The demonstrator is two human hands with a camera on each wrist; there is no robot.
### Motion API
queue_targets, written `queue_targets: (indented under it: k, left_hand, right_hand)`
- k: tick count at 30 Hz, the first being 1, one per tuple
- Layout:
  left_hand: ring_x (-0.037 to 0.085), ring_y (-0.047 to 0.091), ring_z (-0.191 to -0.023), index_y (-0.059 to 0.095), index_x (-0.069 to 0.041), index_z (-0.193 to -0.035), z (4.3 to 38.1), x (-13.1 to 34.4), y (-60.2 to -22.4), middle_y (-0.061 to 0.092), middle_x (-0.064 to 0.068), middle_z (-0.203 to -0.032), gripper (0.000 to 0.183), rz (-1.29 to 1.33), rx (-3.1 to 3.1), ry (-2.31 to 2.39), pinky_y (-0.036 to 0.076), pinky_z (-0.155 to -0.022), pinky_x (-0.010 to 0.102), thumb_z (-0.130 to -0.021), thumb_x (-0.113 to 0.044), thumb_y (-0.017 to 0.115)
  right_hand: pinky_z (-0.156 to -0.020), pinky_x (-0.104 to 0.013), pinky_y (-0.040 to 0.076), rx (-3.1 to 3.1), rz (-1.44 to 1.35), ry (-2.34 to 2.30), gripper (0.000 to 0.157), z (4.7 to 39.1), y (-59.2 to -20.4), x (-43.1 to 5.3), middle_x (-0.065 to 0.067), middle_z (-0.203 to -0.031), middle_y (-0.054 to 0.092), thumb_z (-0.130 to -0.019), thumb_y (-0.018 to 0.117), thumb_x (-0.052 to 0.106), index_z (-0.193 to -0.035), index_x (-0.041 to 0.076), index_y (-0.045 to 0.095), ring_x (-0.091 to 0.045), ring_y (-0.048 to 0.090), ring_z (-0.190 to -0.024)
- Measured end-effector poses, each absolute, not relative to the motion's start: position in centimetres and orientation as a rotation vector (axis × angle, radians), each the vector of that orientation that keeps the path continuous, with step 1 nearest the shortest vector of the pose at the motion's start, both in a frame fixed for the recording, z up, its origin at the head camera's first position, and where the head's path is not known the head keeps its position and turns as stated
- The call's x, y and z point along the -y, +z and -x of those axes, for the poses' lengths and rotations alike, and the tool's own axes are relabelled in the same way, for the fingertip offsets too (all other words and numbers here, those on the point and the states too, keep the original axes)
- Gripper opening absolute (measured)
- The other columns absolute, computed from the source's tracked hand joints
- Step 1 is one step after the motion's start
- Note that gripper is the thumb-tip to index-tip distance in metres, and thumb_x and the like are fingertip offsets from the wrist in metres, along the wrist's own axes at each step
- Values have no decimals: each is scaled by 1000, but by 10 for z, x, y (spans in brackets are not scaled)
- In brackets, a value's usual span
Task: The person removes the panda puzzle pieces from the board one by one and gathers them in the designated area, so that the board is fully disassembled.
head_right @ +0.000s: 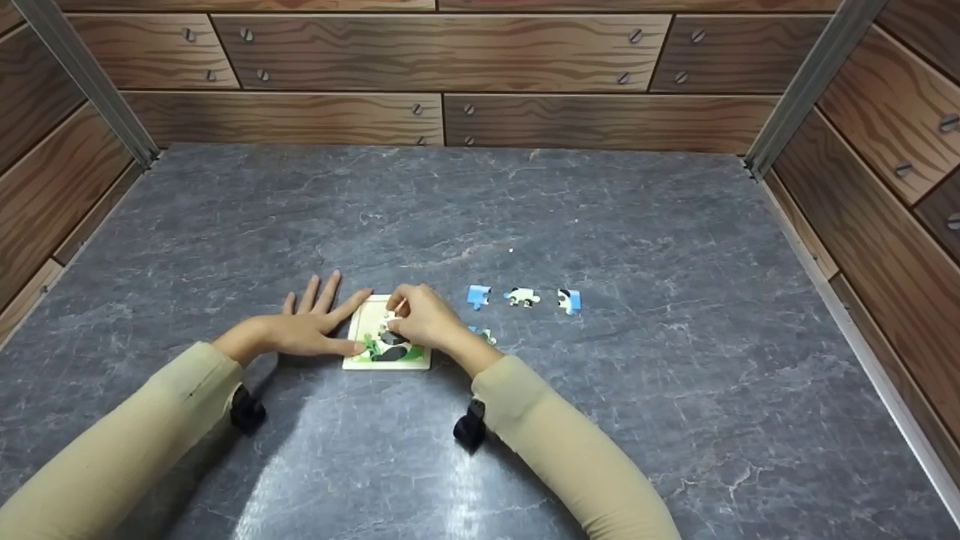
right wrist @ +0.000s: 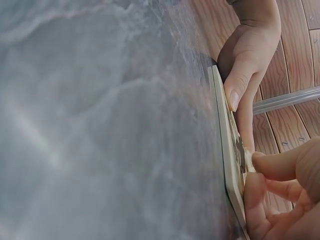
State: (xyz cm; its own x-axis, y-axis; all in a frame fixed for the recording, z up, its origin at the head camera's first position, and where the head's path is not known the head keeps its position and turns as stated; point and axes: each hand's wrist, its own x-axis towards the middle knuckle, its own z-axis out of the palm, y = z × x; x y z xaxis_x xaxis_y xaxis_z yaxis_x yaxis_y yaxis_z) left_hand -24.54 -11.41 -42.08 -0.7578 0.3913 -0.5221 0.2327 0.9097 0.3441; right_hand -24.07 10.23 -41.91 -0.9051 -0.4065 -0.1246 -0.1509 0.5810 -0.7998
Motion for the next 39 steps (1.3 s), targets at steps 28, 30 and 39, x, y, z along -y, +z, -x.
queue_targets:
  k: [28, 30, 39]
  left_hand:
    - [32, -39, -126, -12, -42, -145, 248, 114, -422, -39, 8, -143, 100, -459, -2457, 322, -19, -99, 59, -72, -83, 41]
    - [33, -39, -126, -12, -42, -145, 248, 114, -422, -40, 8, -143, 99, -457, -2459, 320, -18, -100, 59, -72, -83, 41]
    - [33, -38, -127, -13, -42, -145, 243, 113, -417, -38, 9, -143, 95, -455, -2458, 310, -19, -99, 59, -76, -79, 41]
  right_hand:
    - [-45, -25, 49, -2262, 376, -1598, 17, 240, -419, -113, -9, -76, 57, -85, 61, -4, -102, -4, 63, -13, 53, -52]
    - [-44, -25, 49, -2249, 367, -1621, 18, 240, -418, -114, -10, -76, 57, -85, 61, -4, -103, -4, 63, -13, 53, -52]
    - [-44, -27, 49, -2185, 384, -1667, 19, 237, -415, -119, -9, -77, 56, -86, 61, -3, -104, -7, 62, -14, 54, -52]
